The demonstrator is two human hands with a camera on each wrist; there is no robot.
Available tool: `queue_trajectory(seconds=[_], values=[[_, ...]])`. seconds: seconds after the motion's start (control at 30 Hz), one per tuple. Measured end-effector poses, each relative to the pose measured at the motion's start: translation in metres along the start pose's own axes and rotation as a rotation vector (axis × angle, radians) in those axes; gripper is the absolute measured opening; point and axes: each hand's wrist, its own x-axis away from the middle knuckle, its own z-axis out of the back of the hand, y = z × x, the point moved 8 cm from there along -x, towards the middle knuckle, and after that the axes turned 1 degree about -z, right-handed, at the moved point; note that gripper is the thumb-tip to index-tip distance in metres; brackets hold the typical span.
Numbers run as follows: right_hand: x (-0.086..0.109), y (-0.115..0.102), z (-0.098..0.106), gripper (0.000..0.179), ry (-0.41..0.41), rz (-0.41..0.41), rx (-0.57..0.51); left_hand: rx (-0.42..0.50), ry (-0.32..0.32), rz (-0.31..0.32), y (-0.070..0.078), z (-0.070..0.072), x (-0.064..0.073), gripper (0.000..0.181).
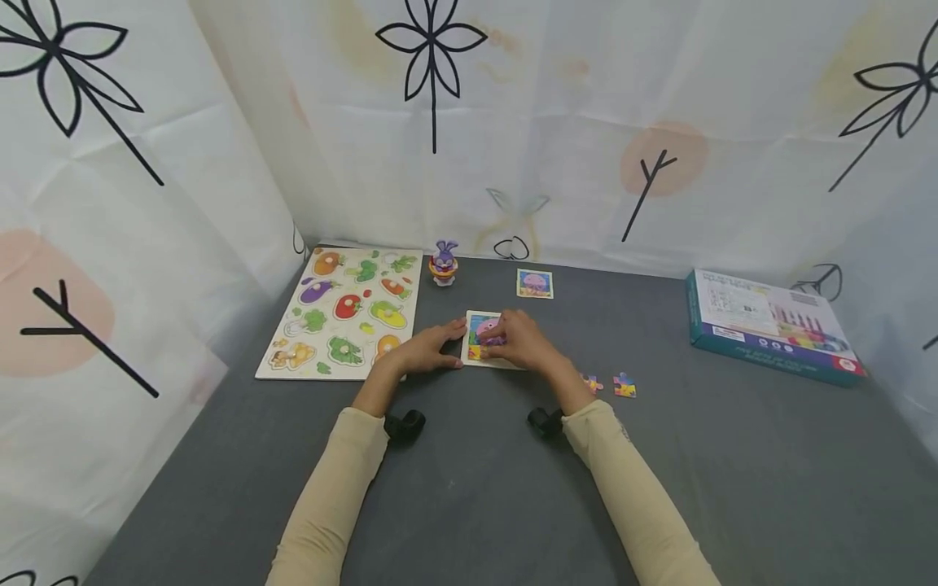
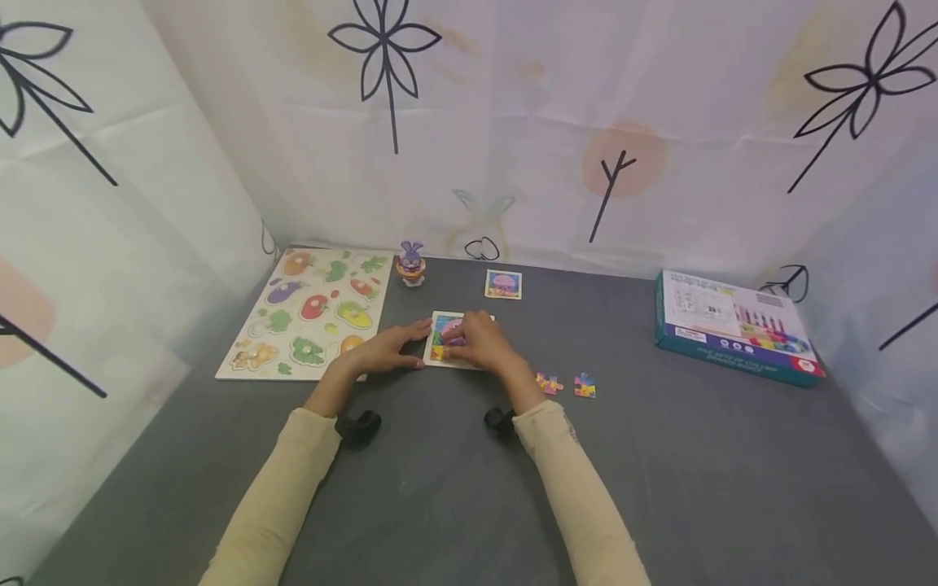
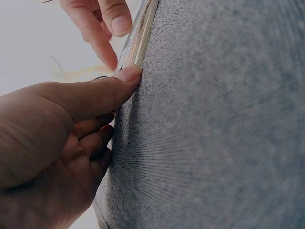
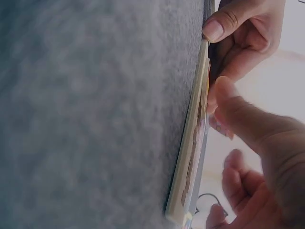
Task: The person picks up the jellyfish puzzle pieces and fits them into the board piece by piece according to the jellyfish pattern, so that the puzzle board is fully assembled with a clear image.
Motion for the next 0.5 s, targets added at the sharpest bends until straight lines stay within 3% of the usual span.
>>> queue_trajectory(seconds=[0.33,0.5], values=[[-0.007,0.008,-0.006,0.032,-0.037,-0.118,0.018,-0.008,0.006,-0.02,0.0,0.0,-0.003,0.068],[-0.012,0.007,-0.006,0.029,-0.05,-0.22,0.134,-0.001,0.011,-0.014,-0.001,0.001,-0.001,0.068]])
